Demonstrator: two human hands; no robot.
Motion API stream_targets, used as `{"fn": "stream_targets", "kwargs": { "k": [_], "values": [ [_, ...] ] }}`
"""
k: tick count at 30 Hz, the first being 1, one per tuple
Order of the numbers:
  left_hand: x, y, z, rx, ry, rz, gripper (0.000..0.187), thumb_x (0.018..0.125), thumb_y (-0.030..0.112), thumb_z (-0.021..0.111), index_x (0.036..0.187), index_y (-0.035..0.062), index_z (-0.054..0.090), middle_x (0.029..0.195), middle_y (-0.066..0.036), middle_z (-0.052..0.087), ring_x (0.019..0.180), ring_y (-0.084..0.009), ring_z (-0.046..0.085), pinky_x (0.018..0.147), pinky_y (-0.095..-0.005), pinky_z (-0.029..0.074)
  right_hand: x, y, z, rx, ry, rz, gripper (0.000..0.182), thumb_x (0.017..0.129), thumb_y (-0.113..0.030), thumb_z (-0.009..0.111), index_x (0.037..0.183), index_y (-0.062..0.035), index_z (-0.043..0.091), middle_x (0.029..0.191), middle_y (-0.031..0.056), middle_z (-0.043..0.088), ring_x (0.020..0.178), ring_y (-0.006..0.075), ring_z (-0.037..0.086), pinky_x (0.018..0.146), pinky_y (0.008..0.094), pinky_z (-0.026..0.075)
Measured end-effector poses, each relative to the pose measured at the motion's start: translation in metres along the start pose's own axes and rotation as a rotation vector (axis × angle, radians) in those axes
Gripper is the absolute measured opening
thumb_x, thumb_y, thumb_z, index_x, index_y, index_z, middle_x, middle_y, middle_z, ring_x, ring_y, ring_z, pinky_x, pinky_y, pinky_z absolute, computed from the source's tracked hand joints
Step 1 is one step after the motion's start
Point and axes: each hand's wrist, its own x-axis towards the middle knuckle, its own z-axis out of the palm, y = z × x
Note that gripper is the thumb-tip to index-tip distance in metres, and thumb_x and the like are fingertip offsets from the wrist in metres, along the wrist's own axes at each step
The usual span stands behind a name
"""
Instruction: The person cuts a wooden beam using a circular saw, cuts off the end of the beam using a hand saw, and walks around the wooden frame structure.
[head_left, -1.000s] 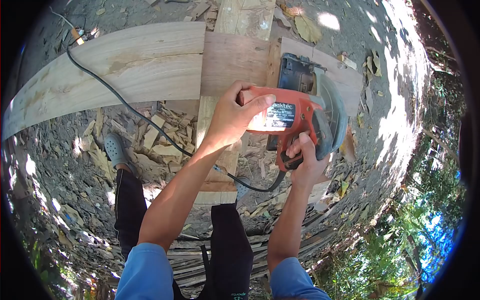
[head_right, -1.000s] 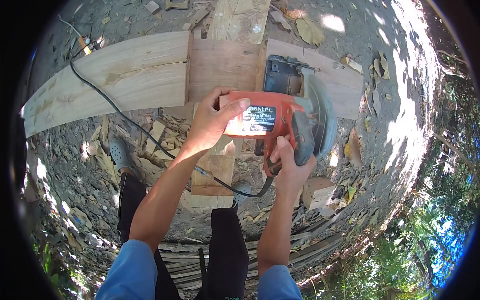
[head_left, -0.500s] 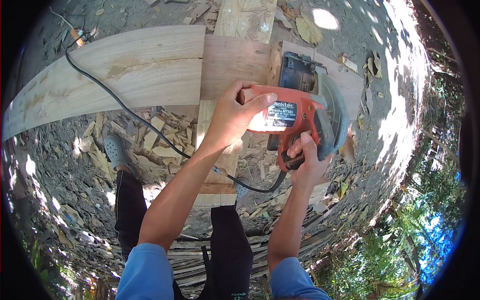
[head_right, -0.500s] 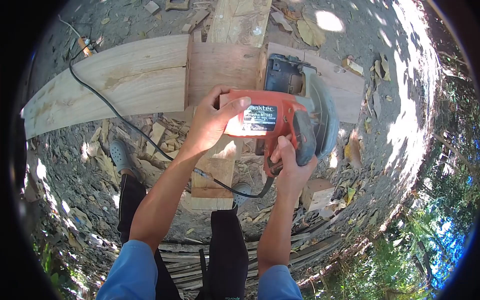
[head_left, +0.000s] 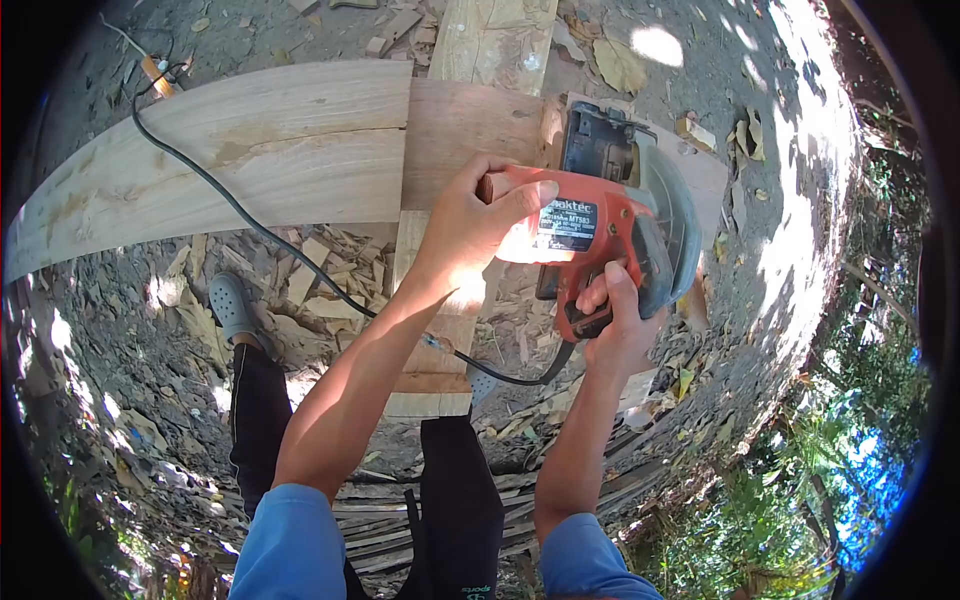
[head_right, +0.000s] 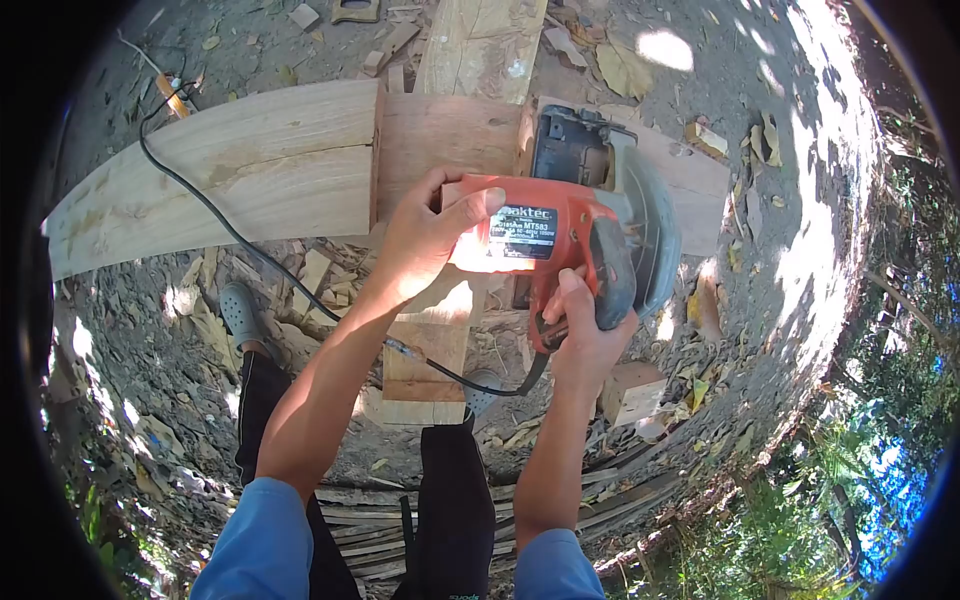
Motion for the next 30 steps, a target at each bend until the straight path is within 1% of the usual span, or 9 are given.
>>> {"fn": "stream_targets", "kwargs": {
  "k": [3, 5, 18, 21, 23, 27, 30],
  "values": [
    [0.006, -0.001, -0.002, 0.025, -0.014, 0.008, 0.048, 0.075, 0.029, 0.072, 0.101, -0.006, 0.053, 0.082, -0.01, 0.059, 0.071, -0.0124, 0.058, 0.06, -0.0246, 0.049, 0.003, -0.001, 0.002, 0.013, 0.004, -0.004, 0.012, 0.078, -0.009, 0.061, 0.074, -0.0003, 0.054, 0.052, 0.0031, 0.049, 0.047, 0.0101, 0.045, 0.048, 0.0234, 0.034],
    [0.007, 0.003, -0.002, 0.048, -0.046, -0.03, 0.05, 0.077, 0.03, 0.071, 0.106, -0.0052, 0.052, 0.089, -0.01, 0.059, 0.077, -0.0126, 0.058, 0.066, -0.0252, 0.049, 0.005, -0.001, 0.003, 0.027, -0.009, -0.009, 0.011, 0.078, -0.008, 0.061, 0.075, -0.0002, 0.054, 0.052, 0.0032, 0.049, 0.047, 0.0102, 0.046, 0.048, 0.0235, 0.034],
    [0.017, 0.013, -0.002, 0.132, -0.058, -0.025, 0.056, 0.076, 0.036, 0.071, 0.109, -0.0048, 0.05, 0.091, -0.01, 0.059, 0.079, -0.0129, 0.058, 0.066, -0.0256, 0.048, 0.015, -0.004, 0.008, 0.034, -0.011, 0.006, 0.011, 0.078, -0.008, 0.061, 0.076, 0.0001, 0.054, 0.054, 0.0033, 0.049, 0.047, 0.0111, 0.046, 0.049, 0.0245, 0.036],
    [0.017, 0.014, -0.003, 0.193, -0.02, -0.052, 0.058, 0.076, 0.037, 0.071, 0.109, -0.0043, 0.05, 0.091, -0.009, 0.058, 0.08, -0.0125, 0.057, 0.066, -0.0251, 0.048, 0.017, -0.003, 0.008, 0.011, 0.003, -0.011, 0.011, 0.078, -0.009, 0.062, 0.077, 0.0002, 0.055, 0.054, 0.0033, 0.05, 0.047, 0.0111, 0.046, 0.049, 0.0246, 0.036],
    [0.021, 0.013, -0.004, 0.21, -0.034, -0.028, 0.058, 0.076, 0.039, 0.07, 0.109, -0.0034, 0.051, 0.091, -0.008, 0.058, 0.08, -0.0117, 0.056, 0.066, -0.0244, 0.047, 0.02, 0.0, 0.005, 0.005, -0.019, -0.035, 0.013, 0.078, -0.006, 0.062, 0.085, 0.0022, 0.055, 0.055, 0.0055, 0.05, 0.044, 0.0126, 0.047, 0.044, 0.0272, 0.041],
    [0.017, 0.022, -0.001, 0.245, -0.016, -0.058, 0.056, 0.076, 0.04, 0.07, 0.108, -0.0027, 0.052, 0.091, -0.007, 0.058, 0.08, -0.0111, 0.056, 0.066, -0.0239, 0.047, 0.021, 0.0, 0.005, 0.011, -0.014, -0.024, 0.013, 0.078, -0.006, 0.061, 0.085, 0.0021, 0.055, 0.055, 0.0055, 0.05, 0.044, 0.0126, 0.047, 0.044, 0.027, 0.041],
    [0.02, 0.02, 0.0, 0.205, -0.005, -0.043, 0.056, 0.076, 0.04, 0.069, 0.107, -0.0025, 0.052, 0.09, -0.007, 0.058, 0.079, -0.0111, 0.056, 0.066, -0.024, 0.047, 0.023, -0.002, 0.006, -0.007, -0.01, -0.013, 0.012, 0.078, -0.006, 0.061, 0.085, 0.0019, 0.055, 0.055, 0.0053, 0.049, 0.043, 0.0124, 0.046, 0.043, 0.0268, 0.041]
  ]
}}
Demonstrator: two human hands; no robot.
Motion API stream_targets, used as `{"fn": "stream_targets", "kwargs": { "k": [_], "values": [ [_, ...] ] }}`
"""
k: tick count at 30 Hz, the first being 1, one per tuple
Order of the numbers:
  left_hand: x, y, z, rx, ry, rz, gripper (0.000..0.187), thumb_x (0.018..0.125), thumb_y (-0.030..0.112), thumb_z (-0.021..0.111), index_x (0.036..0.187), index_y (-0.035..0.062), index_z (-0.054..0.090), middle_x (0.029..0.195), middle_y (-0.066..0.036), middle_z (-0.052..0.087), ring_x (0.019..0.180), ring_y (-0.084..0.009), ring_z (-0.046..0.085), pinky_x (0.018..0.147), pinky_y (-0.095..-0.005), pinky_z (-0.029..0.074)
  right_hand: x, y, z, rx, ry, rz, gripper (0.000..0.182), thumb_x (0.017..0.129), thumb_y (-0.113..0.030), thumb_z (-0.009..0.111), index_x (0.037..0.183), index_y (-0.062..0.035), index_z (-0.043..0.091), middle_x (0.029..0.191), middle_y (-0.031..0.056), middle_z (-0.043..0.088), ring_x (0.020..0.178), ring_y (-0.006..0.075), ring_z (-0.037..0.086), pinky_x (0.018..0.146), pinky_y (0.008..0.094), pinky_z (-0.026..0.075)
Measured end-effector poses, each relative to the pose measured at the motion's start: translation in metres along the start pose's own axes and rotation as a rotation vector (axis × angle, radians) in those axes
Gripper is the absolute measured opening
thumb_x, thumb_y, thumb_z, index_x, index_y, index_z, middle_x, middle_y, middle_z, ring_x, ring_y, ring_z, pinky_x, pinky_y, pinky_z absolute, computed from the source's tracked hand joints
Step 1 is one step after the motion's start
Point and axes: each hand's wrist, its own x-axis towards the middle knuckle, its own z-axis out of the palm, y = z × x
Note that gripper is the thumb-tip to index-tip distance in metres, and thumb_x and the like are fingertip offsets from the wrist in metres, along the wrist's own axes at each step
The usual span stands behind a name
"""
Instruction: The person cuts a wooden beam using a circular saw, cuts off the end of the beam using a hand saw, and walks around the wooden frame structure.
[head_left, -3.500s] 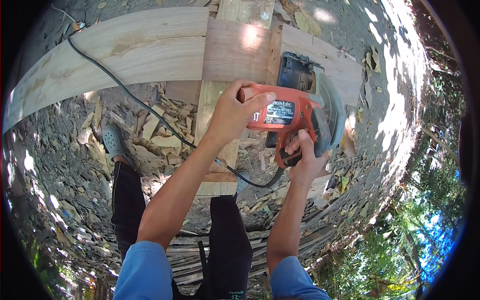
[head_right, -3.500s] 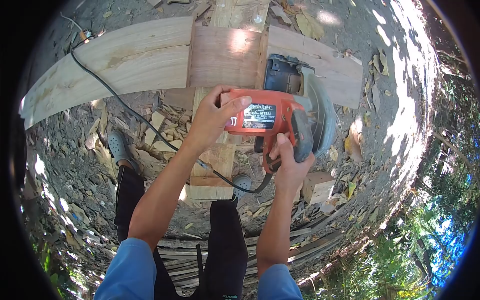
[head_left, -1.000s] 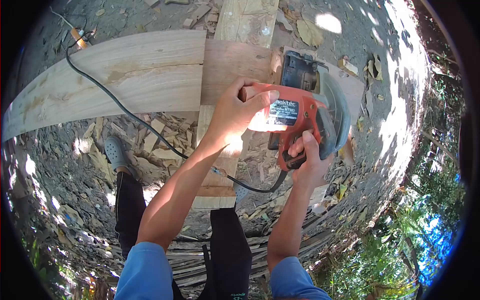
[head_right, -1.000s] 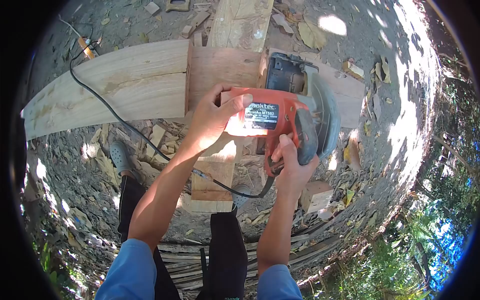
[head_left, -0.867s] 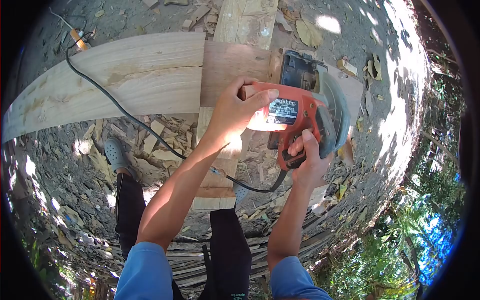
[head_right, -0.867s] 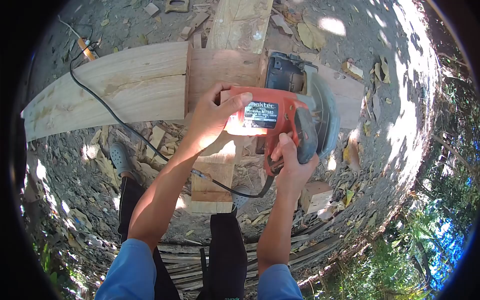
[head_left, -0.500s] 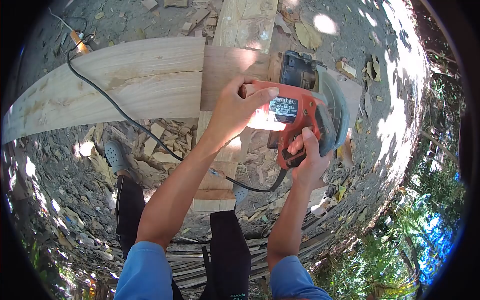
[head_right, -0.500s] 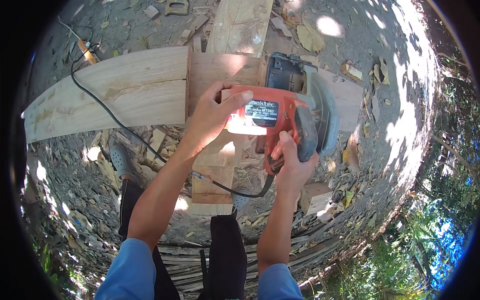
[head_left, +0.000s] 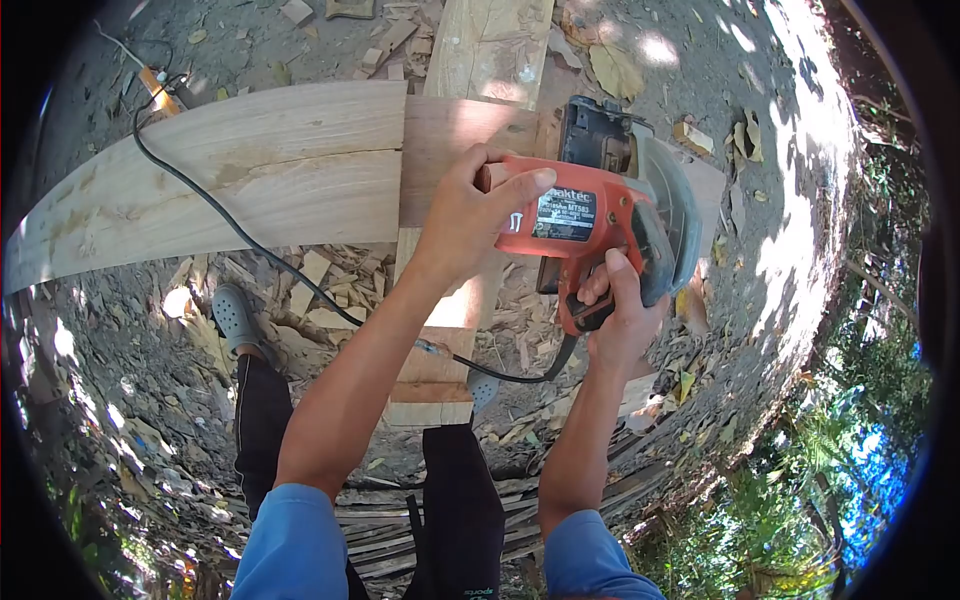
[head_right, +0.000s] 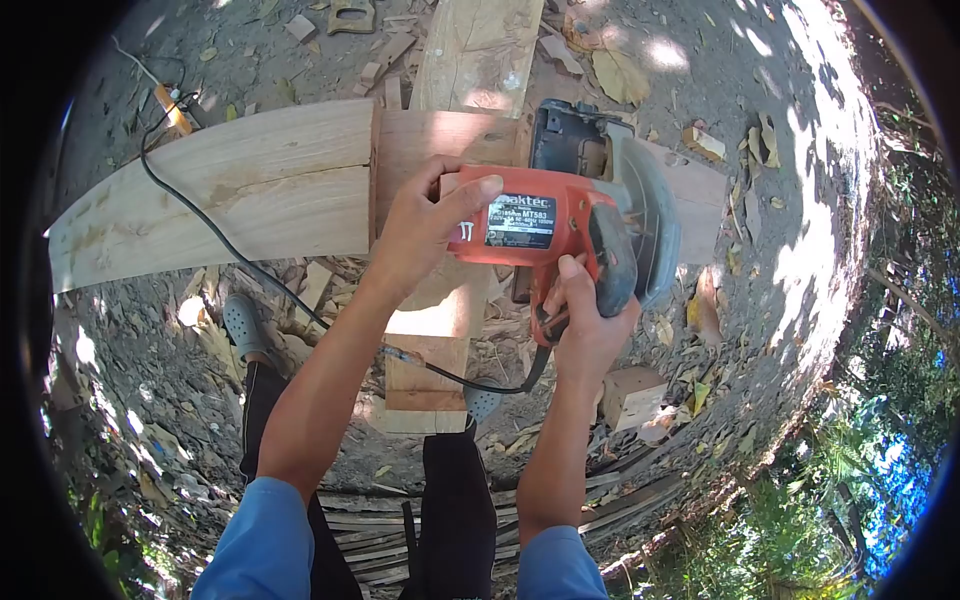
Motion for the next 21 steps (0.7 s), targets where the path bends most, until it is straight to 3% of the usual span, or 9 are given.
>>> {"fn": "stream_targets", "kwargs": {
  "k": [15, 17, 21],
  "values": [
    [0.015, 0.007, 0.002, -0.1, -0.008, 0.003, 0.05, 0.077, 0.036, 0.07, 0.105, -0.0017, 0.053, 0.09, -0.006, 0.058, 0.08, -0.0107, 0.057, 0.067, -0.0242, 0.048, 0.016, -0.007, 0.008, 0.008, -0.001, 0.033, 0.011, 0.079, -0.008, 0.061, 0.078, 0.001, 0.055, 0.054, 0.0046, 0.048, 0.044, 0.0124, 0.046, 0.043, 0.0264, 0.039],
    [0.016, 0.008, 0.002, -0.117, 0.022, -0.003, 0.053, 0.074, 0.036, 0.072, 0.104, -0.0032, 0.054, 0.08, -0.003, 0.057, 0.072, -0.0082, 0.053, 0.064, -0.0225, 0.046, 0.018, -0.009, 0.009, -0.003, -0.002, 0.038, 0.011, 0.078, -0.008, 0.062, 0.077, 0.0005, 0.055, 0.054, 0.0044, 0.048, 0.044, 0.0124, 0.045, 0.043, 0.0266, 0.038],
    [0.021, 0.006, 0.002, -0.123, 0.034, 0.024, 0.053, 0.073, 0.037, 0.072, 0.103, -0.0033, 0.054, 0.08, -0.003, 0.057, 0.072, -0.0081, 0.054, 0.063, -0.0232, 0.046, 0.022, -0.009, 0.01, -0.001, -0.018, 0.014, 0.011, 0.078, -0.008, 0.062, 0.078, 0.0006, 0.056, 0.054, 0.0041, 0.048, 0.044, 0.0123, 0.045, 0.043, 0.0266, 0.038]
  ]
}}
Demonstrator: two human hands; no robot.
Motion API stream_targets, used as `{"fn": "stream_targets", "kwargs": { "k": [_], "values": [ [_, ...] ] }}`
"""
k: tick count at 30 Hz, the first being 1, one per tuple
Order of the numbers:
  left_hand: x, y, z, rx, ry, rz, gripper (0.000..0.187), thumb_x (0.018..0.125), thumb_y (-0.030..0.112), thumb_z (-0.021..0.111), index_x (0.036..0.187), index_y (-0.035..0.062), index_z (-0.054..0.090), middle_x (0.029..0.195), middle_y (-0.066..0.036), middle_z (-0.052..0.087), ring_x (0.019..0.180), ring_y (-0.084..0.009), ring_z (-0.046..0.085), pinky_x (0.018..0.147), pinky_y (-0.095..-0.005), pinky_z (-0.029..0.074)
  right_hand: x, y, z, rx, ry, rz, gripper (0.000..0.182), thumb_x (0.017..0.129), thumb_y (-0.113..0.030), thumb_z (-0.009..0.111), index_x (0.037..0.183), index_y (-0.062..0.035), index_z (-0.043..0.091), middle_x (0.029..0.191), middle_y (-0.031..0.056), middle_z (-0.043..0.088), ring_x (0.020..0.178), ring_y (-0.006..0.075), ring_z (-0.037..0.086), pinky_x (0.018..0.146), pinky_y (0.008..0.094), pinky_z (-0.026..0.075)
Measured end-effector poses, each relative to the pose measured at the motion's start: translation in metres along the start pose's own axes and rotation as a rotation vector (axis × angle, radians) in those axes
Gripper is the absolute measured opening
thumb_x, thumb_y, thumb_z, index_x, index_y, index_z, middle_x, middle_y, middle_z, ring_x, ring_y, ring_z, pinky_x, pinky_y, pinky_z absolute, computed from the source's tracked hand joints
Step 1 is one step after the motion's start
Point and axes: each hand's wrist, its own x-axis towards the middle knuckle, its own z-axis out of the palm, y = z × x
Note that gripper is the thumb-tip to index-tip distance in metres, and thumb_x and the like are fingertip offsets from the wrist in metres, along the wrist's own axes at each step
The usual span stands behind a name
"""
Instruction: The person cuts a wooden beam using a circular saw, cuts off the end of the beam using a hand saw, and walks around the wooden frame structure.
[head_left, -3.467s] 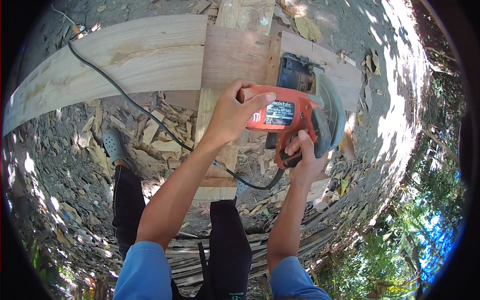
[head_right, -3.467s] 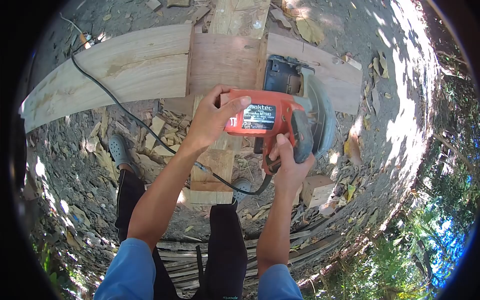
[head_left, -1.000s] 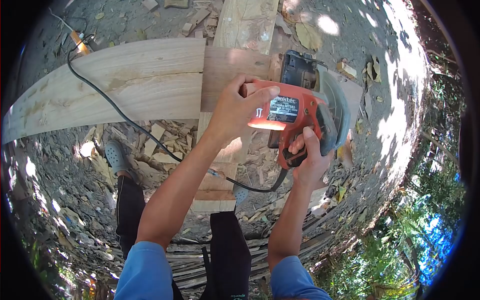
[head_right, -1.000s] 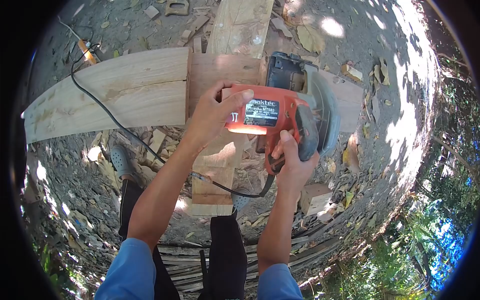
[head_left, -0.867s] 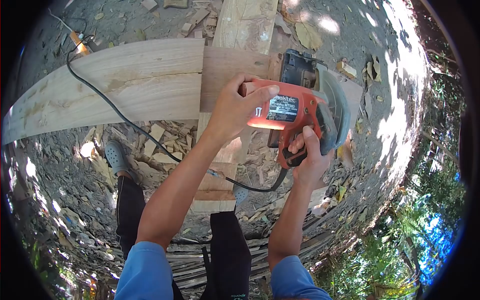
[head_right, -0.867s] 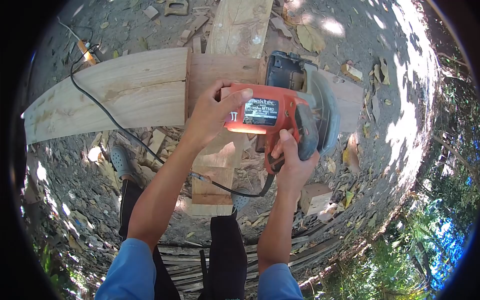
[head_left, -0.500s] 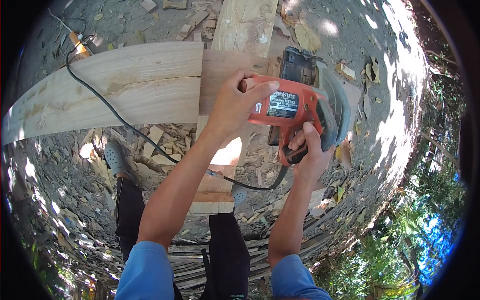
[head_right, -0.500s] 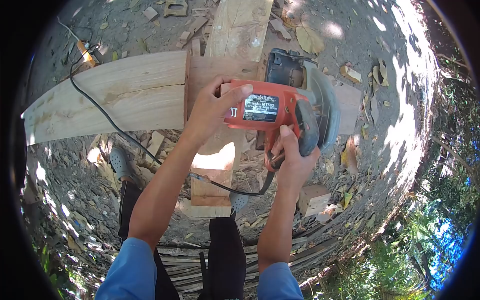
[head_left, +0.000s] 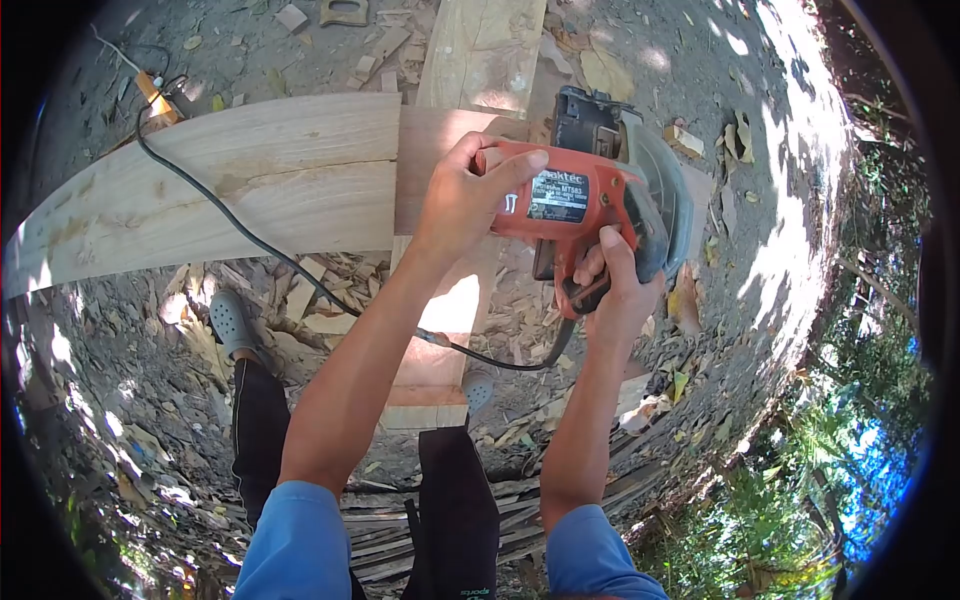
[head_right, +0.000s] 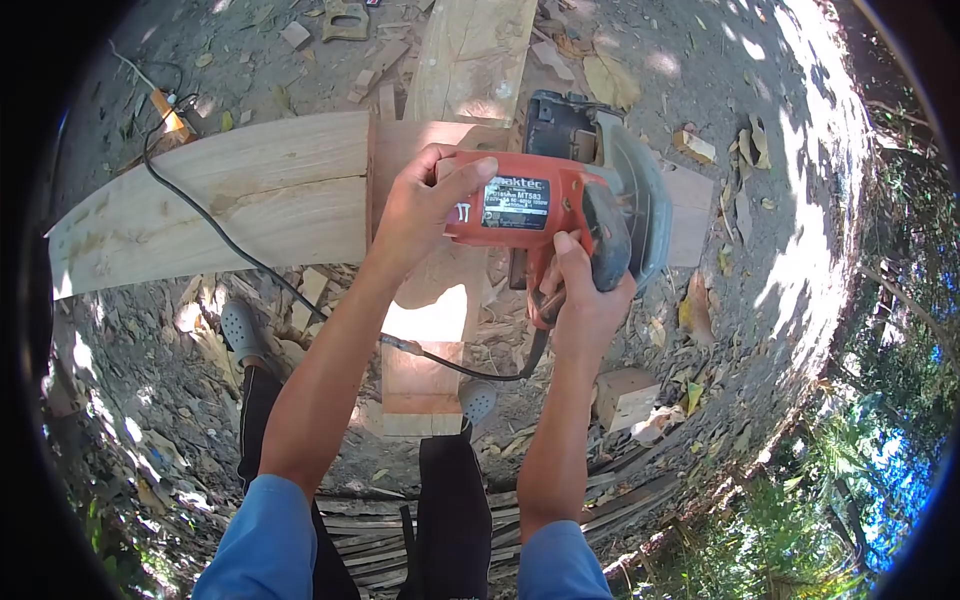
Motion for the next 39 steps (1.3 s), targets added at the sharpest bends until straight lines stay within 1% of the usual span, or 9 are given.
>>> {"fn": "stream_targets", "kwargs": {
  "k": [5, 9, 18, 21, 24, 26, 28, 31, 39],
  "values": [
    [0.002, 0.003, 0.0, -0.035, -0.008, -0.002, 0.054, 0.071, 0.039, 0.073, 0.102, -0.0014, 0.055, 0.083, -0.006, 0.059, 0.076, -0.0126, 0.06, 0.06, -0.0276, 0.053, 0.003, -0.003, 0.002, -0.018, -0.015, 0.016, 0.013, 0.079, -0.009, 0.062, 0.084, 0.0014, 0.057, 0.055, 0.0037, 0.048, 0.044, 0.0115, 0.044, 0.044, 0.0256, 0.039],
    [0.001, 0.011, 0.001, -0.006, -0.03, -0.002, 0.048, 0.077, 0.038, 0.07, 0.103, -0.0001, 0.054, 0.089, -0.006, 0.058, 0.08, -0.0112, 0.058, 0.068, -0.025, 0.05, 0.006, -0.005, 0.004, -0.018, -0.01, 0.025, 0.015, 0.079, -0.009, 0.062, 0.087, 0.002, 0.058, 0.056, 0.0034, 0.049, 0.044, 0.0107, 0.044, 0.044, 0.0252, 0.039],
    [0.011, 0.004, -0.002, 0.029, 0.01, -0.043, 0.051, 0.071, 0.044, 0.072, 0.094, 0.0013, 0.059, 0.08, -0.004, 0.059, 0.07, -0.0105, 0.057, 0.06, -0.0261, 0.049, 0.012, -0.004, 0.004, -0.026, -0.05, -0.026, 0.019, 0.079, -0.011, 0.063, 0.09, 0.0027, 0.059, 0.055, 0.0025, 0.049, 0.044, 0.0103, 0.045, 0.043, 0.0238, 0.038],
    [0.01, 0.008, -0.003, 0.154, -0.005, -0.07, 0.046, 0.078, 0.041, 0.068, 0.102, 0.0033, 0.056, 0.088, -0.006, 0.056, 0.082, -0.0135, 0.059, 0.065, -0.0289, 0.052, 0.012, -0.006, 0.005, -0.011, -0.043, -0.012, 0.018, 0.079, -0.012, 0.064, 0.089, 0.0024, 0.059, 0.055, 0.0025, 0.049, 0.044, 0.0105, 0.045, 0.043, 0.0237, 0.037],
    [0.014, 0.002, -0.016, 0.287, 0.101, 0.13, 0.049, 0.077, 0.042, 0.068, 0.104, 0.0029, 0.057, 0.089, -0.009, 0.058, 0.09, -0.0155, 0.058, 0.072, -0.0307, 0.049, 0.009, -0.009, 0.008, -0.004, -0.05, -0.004, 0.014, 0.08, -0.014, 0.062, 0.081, -0.0007, 0.062, 0.053, -0.0009, 0.049, 0.045, 0.0063, 0.044, 0.045, 0.0213, 0.03],
    [0.013, 0.011, -0.047, 0.751, 0.406, 0.641, 0.048, 0.074, 0.042, 0.067, 0.098, 0.0004, 0.06, 0.091, -0.014, 0.061, 0.089, -0.0242, 0.058, 0.082, -0.0381, 0.044, 0.01, -0.01, 0.007, -0.006, -0.061, 0.001, 0.013, 0.08, -0.014, 0.062, 0.081, -0.0003, 0.062, 0.053, -0.001, 0.049, 0.045, 0.0058, 0.043, 0.044, 0.0215, 0.031],
    [-0.003, 0.042, -0.076, 1.262, 0.477, 0.668, 0.043, 0.078, 0.035, 0.064, 0.107, 0.0049, 0.059, 0.11, -0.018, 0.058, 0.109, -0.0316, 0.051, 0.096, -0.0419, 0.035, 0.009, -0.012, 0.006, 0.012, -0.067, -0.008, 0.012, 0.08, -0.013, 0.063, 0.08, -0.0009, 0.061, 0.053, -0.0012, 0.049, 0.044, 0.0054, 0.042, 0.043, 0.0215, 0.032],
    [0.001, 0.023, -0.107, 1.535, 0.629, 0.819, 0.042, 0.081, 0.034, 0.059, 0.115, 0.0085, 0.054, 0.123, -0.017, 0.05, 0.121, -0.033, 0.039, 0.104, -0.044, 0.025, 0.011, -0.007, 0.004, 0.032, -0.084, 0.037, 0.014, 0.078, -0.015, 0.066, 0.082, -0.0027, 0.061, 0.053, -0.0025, 0.048, 0.043, 0.0049, 0.042, 0.042, 0.0219, 0.034],
    [0.001, 0.013, -0.103, 1.639, 0.649, 0.76, 0.049, 0.084, 0.041, 0.051, 0.123, 0.0101, 0.047, 0.132, -0.014, 0.043, 0.128, -0.0313, 0.031, 0.106, -0.0464, 0.02, 0.006, 0.008, -0.011, 0.043, -0.196, 0.069, 0.026, 0.073, -0.016, 0.07, 0.092, -0.0015, 0.06, 0.069, 0.0003, 0.057, 0.057, 0.0077, 0.049, 0.054, 0.0235, 0.041]
  ]
}}
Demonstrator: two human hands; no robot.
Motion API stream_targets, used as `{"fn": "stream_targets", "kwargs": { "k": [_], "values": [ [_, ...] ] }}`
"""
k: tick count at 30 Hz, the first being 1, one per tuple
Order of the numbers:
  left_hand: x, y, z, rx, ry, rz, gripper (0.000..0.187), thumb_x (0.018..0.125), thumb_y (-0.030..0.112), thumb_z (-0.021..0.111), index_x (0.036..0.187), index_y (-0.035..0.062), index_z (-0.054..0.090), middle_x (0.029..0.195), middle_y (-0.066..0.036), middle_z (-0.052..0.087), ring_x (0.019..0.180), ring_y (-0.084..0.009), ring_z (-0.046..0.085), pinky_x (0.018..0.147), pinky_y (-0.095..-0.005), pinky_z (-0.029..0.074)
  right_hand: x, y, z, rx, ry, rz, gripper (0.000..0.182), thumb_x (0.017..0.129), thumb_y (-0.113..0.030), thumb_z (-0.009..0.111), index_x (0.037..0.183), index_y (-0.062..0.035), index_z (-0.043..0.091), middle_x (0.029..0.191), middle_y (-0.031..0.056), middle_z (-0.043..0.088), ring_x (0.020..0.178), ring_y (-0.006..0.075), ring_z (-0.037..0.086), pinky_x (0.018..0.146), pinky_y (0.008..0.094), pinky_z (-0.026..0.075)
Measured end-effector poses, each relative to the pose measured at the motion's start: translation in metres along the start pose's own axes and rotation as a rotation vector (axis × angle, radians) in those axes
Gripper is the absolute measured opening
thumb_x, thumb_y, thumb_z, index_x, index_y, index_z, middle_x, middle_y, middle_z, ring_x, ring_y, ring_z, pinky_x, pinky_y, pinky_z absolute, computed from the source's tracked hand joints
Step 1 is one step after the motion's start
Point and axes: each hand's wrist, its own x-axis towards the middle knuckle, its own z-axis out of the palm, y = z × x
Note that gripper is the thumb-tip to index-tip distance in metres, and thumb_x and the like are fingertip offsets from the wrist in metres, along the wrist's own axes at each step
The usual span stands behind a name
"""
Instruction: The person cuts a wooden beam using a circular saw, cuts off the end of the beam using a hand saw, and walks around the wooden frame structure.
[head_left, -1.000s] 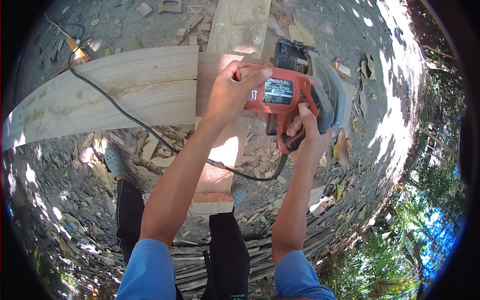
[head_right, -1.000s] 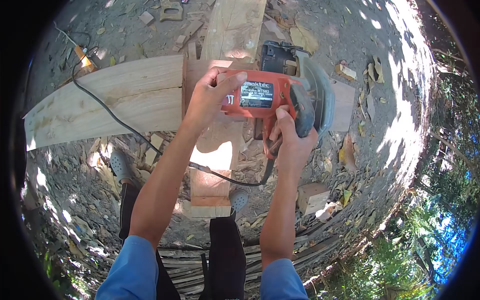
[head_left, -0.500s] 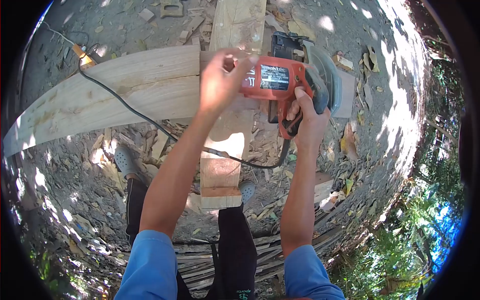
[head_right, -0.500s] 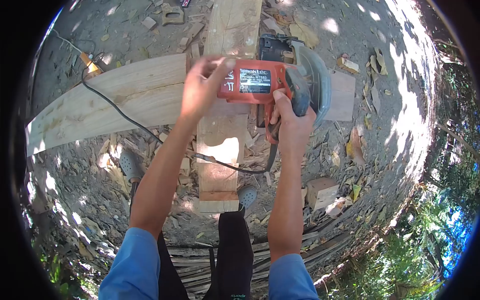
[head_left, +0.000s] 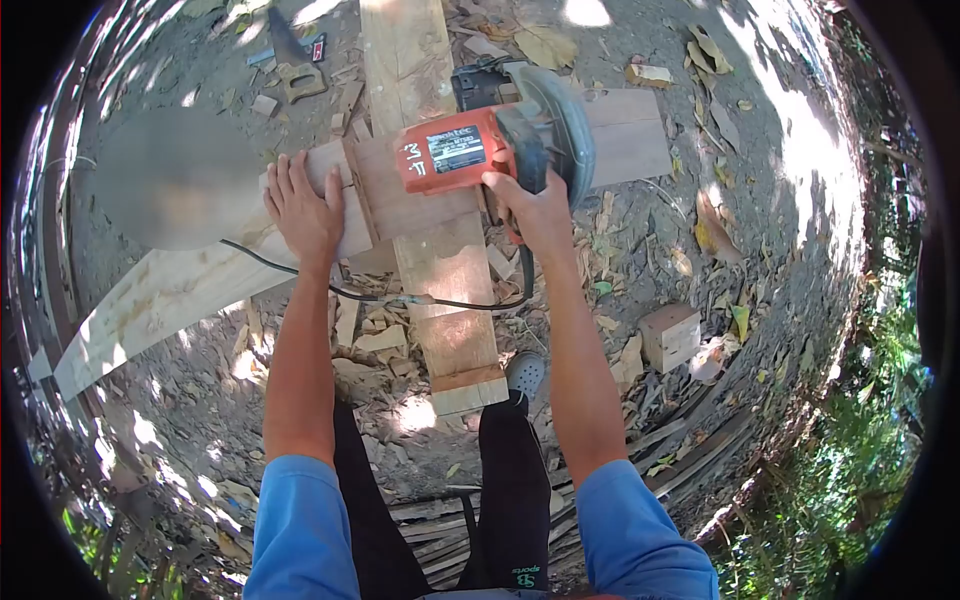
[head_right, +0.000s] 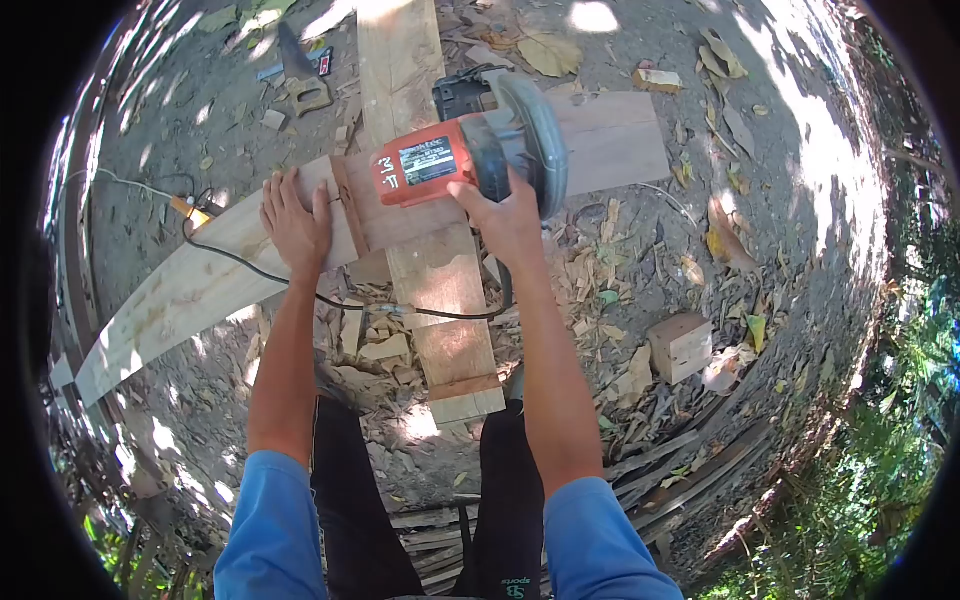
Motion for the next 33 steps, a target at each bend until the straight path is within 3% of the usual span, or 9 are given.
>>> {"fn": "stream_targets", "kwargs": {
  "k": [9, 11, 13, 17, 19, 22, 28, 31, 33],
  "values": [
    [-0.003, 0.007, 0.0, 0.014, -0.018, 0.02, 0.052, 0.085, 0.041, 0.05, 0.125, 0.0086, 0.046, 0.132, -0.015, 0.043, 0.128, -0.032, 0.031, 0.105, -0.0456, 0.021, -0.083, 0.042, -0.032, -0.123, 0.049, -0.024, 0.038, 0.072, -0.016, 0.068, 0.105, -0.0012, 0.059, 0.073, 0.0059, 0.06, 0.066, 0.0102, 0.052, 0.068, 0.0273, 0.045],
    [-0.003, 0.005, 0.003, 0.02, -0.007, 0.024, 0.051, 0.084, 0.039, 0.051, 0.124, 0.0078, 0.046, 0.131, -0.017, 0.043, 0.127, -0.0338, 0.032, 0.105, -0.0456, 0.021, -0.123, 0.035, -0.038, -0.164, 0.086, 0.073, 0.025, 0.074, -0.011, 0.066, 0.098, -0.0032, 0.063, 0.075, -0.0031, 0.057, 0.067, 0.0039, 0.049, 0.063, 0.0219, 0.042],
    [0.002, 0.011, 0.004, 0.002, -0.008, 0.029, 0.051, 0.083, 0.037, 0.053, 0.124, 0.0074, 0.046, 0.13, -0.018, 0.043, 0.127, -0.0348, 0.032, 0.105, -0.046, 0.022, -0.16, 0.041, -0.045, -0.212, 0.078, 0.114, 0.043, 0.072, -0.015, 0.069, 0.11, 0.0001, 0.057, 0.076, 0.0051, 0.061, 0.068, 0.0102, 0.055, 0.068, 0.0277, 0.046],
    [0.002, 0.002, -0.004, 0.015, -0.081, -0.018, 0.055, 0.079, 0.034, 0.056, 0.126, 0.0078, 0.045, 0.133, -0.019, 0.04, 0.128, -0.0362, 0.03, 0.105, -0.0482, 0.02, -0.177, -0.009, -0.041, 0.046, 0.197, 0.497, 0.031, 0.077, -0.012, 0.065, 0.105, -0.0005, 0.059, 0.069, 0.0015, 0.057, 0.055, 0.0066, 0.049, 0.051, 0.0217, 0.04],
    [0.006, -0.002, -0.002, 0.014, -0.114, -0.069, 0.058, 0.078, 0.036, 0.056, 0.127, 0.0092, 0.044, 0.135, -0.018, 0.038, 0.13, -0.035, 0.028, 0.107, -0.0492, 0.018, -0.167, -0.045, -0.025, 0.128, 0.235, 0.53, 0.029, 0.08, -0.006, 0.06, 0.108, 0.0003, 0.055, 0.052, -0.0009, 0.044, 0.039, 0.0091, 0.041, 0.037, 0.0246, 0.034],
    [0.013, -0.002, -0.01, -0.063, -0.192, -0.138, 0.061, 0.078, 0.039, 0.055, 0.131, 0.0108, 0.041, 0.138, -0.017, 0.036, 0.133, -0.0341, 0.023, 0.107, -0.0517, 0.015, -0.156, -0.086, 0.0, -0.078, 0.224, 0.537, 0.024, 0.081, -0.011, 0.059, 0.102, 0.0001, 0.054, 0.052, -0.0006, 0.044, 0.04, 0.0087, 0.042, 0.038, 0.0229, 0.033],
    [0.03, -0.028, -0.034, -0.229, -0.587, -0.126, 0.063, 0.079, 0.043, 0.056, 0.13, 0.011, 0.041, 0.145, -0.017, 0.02, 0.136, -0.0348, 0.011, 0.108, -0.0547, 0.008, -0.105, -0.198, 0.084, -0.216, 0.113, 0.548, 0.02, 0.085, -0.02, 0.051, 0.095, -0.0029, 0.049, 0.057, 0.002, 0.048, 0.04, 0.0113, 0.044, 0.038, 0.0235, 0.038],
    [0.066, -0.1, -0.089, -0.486, -0.646, 0.047, 0.054, 0.082, 0.05, 0.049, 0.116, 0.0088, 0.056, 0.135, -0.022, 0.037, 0.129, -0.038, 0.028, 0.105, -0.0517, 0.02, -0.071, -0.25, 0.15, -0.155, 0.054, 0.545, 0.023, 0.088, -0.026, 0.047, 0.095, -0.0043, 0.047, 0.063, 0.0039, 0.052, 0.041, 0.0121, 0.047, 0.038, 0.0236, 0.04],
    [0.107, -0.175, -0.121, -0.643, -1.583, 0.215, 0.059, 0.084, 0.06, 0.041, 0.087, 0.0066, 0.066, 0.098, -0.024, 0.061, 0.1, -0.0372, 0.056, 0.09, -0.0485, 0.038, -0.033, -0.279, 0.205, -0.26, -0.148, 0.539, 0.027, 0.089, -0.027, 0.044, 0.1, -0.0035, 0.047, 0.068, 0.0066, 0.054, 0.047, 0.0123, 0.051, 0.041, 0.0236, 0.042]
  ]
}}
